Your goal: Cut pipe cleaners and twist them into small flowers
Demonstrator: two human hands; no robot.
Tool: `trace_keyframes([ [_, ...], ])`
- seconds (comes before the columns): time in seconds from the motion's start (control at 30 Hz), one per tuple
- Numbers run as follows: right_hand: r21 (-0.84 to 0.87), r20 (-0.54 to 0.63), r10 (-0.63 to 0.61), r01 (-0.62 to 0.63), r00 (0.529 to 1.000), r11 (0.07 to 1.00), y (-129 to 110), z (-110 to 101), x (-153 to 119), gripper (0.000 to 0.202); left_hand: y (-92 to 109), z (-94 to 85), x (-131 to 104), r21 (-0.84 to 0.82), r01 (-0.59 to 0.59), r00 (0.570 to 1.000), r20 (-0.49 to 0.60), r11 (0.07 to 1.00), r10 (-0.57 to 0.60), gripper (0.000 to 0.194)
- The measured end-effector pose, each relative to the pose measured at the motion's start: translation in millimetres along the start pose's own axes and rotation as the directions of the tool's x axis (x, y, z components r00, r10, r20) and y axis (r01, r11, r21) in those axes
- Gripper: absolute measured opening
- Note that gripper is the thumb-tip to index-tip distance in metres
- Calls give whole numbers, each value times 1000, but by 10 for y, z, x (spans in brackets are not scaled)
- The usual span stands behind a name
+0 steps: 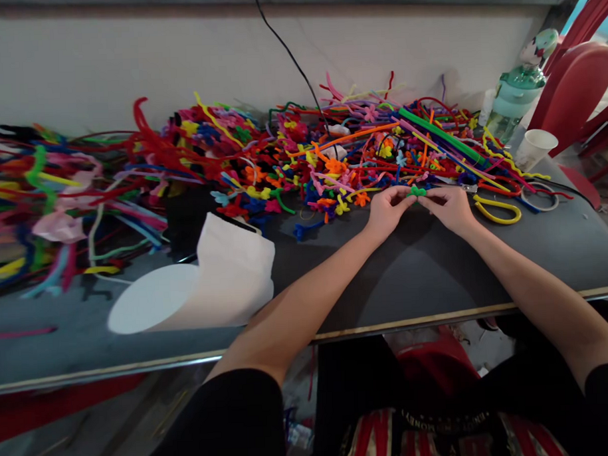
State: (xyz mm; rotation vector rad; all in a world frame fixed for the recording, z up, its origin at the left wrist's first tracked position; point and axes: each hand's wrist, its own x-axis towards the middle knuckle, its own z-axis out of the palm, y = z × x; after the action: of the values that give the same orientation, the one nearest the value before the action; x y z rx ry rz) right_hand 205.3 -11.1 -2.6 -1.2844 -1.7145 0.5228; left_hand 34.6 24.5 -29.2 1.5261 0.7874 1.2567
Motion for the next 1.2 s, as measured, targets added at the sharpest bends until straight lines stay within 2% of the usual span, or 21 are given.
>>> trace_keyframes([
  [0.1,-37,18,-9,10,1000,999,-33,9,-13,30,2,0,-2,54,-13,999,-37,998,15,27],
  [0.2,9,-30,-23,23,999,1000,-56,0,-10,31,5,-2,-2,78,-37,998,-41,996,40,29],
  [0.27,2,-49,-66,66,997,998,-68,-27,-1,31,5,-4,0,96,-39,998,-37,995,42,31],
  [0.4,-103,-10,-189,187,982,977,-67,-91,16,19,6,-6,7,118,-25,1000,-5,993,26,31],
  [0.47,-105,-7,-209,207,978,973,-51,-104,19,18,10,-5,9,118,-17,1000,24,993,14,30],
  [0.63,-71,-17,-178,176,984,982,-10,-111,30,17,17,-4,7,63,10,996,85,998,-15,30],
  [0.87,12,-23,-136,136,990,991,14,-95,32,19,15,6,4,26,-46,991,125,999,43,35],
  [1.07,-71,26,-171,172,985,983,7,-76,24,20,22,18,5,-6,32,995,90,999,-31,22],
  [1.2,-280,139,-172,205,975,938,-22,-139,40,29,40,21,3,-8,68,996,57,998,-67,14],
])
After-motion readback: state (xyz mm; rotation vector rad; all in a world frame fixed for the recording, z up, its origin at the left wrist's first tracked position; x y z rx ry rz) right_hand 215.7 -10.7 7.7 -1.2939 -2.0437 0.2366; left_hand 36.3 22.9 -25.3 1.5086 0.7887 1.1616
